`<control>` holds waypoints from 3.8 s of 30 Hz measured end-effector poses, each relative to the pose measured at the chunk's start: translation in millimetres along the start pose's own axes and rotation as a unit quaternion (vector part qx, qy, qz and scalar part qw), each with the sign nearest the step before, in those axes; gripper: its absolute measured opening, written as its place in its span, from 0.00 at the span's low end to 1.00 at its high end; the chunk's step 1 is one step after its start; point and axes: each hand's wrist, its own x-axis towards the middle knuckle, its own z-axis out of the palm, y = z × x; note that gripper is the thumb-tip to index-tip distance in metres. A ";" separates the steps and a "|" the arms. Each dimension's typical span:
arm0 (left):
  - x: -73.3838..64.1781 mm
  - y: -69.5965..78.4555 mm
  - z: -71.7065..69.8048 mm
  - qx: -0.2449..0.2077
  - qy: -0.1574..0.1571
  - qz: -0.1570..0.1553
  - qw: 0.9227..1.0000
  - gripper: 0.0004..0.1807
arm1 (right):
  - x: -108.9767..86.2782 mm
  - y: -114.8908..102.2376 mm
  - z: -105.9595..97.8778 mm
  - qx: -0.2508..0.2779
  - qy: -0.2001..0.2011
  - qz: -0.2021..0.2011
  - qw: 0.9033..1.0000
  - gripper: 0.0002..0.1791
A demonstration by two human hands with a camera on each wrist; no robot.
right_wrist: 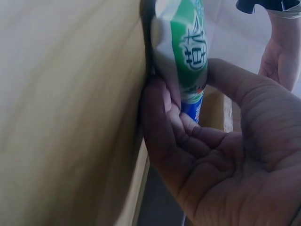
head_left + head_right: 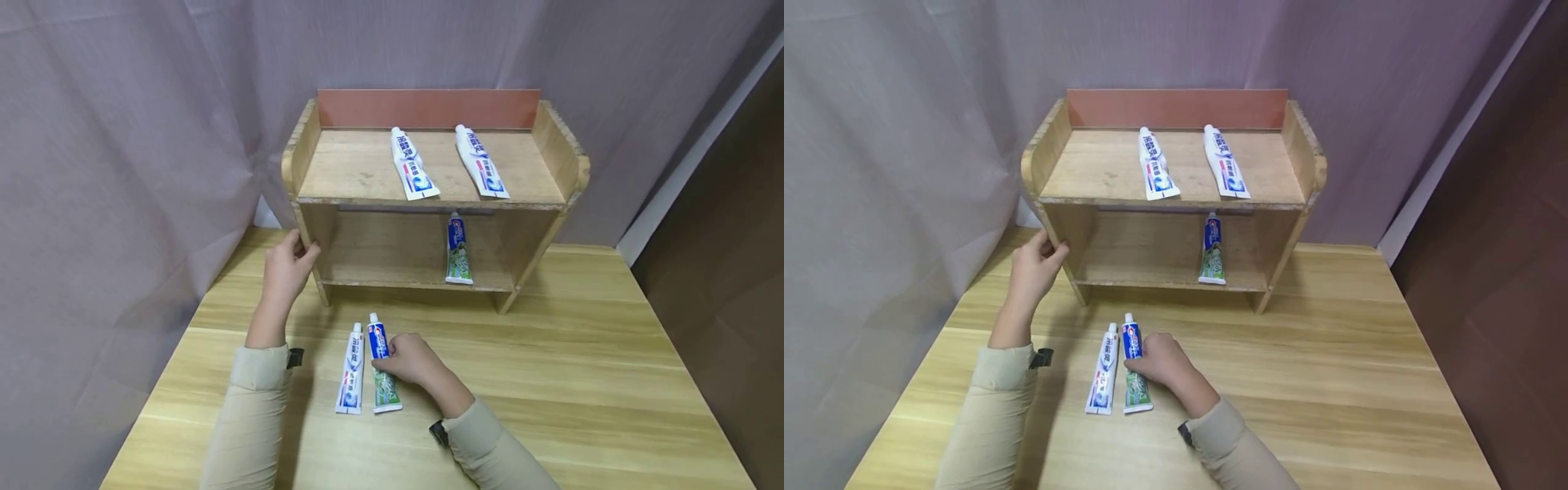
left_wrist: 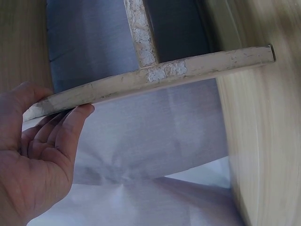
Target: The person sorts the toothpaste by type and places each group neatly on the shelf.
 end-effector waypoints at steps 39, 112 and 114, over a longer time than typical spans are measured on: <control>-2.1 -1.3 -1.3 -0.004 -0.005 -0.012 1.000 0.14 | -7.4 -7.0 -20.7 0.026 0.022 -0.024 0.999 0.20; -3.0 -3.2 3.0 -0.022 0.006 -0.009 1.000 0.15 | -7.7 -17.6 -57.0 0.021 0.092 -0.043 0.995 0.18; -2.6 -2.7 2.9 -0.020 0.006 -0.009 1.000 0.15 | -6.9 -17.1 -58.5 0.019 0.096 -0.046 0.994 0.19</control>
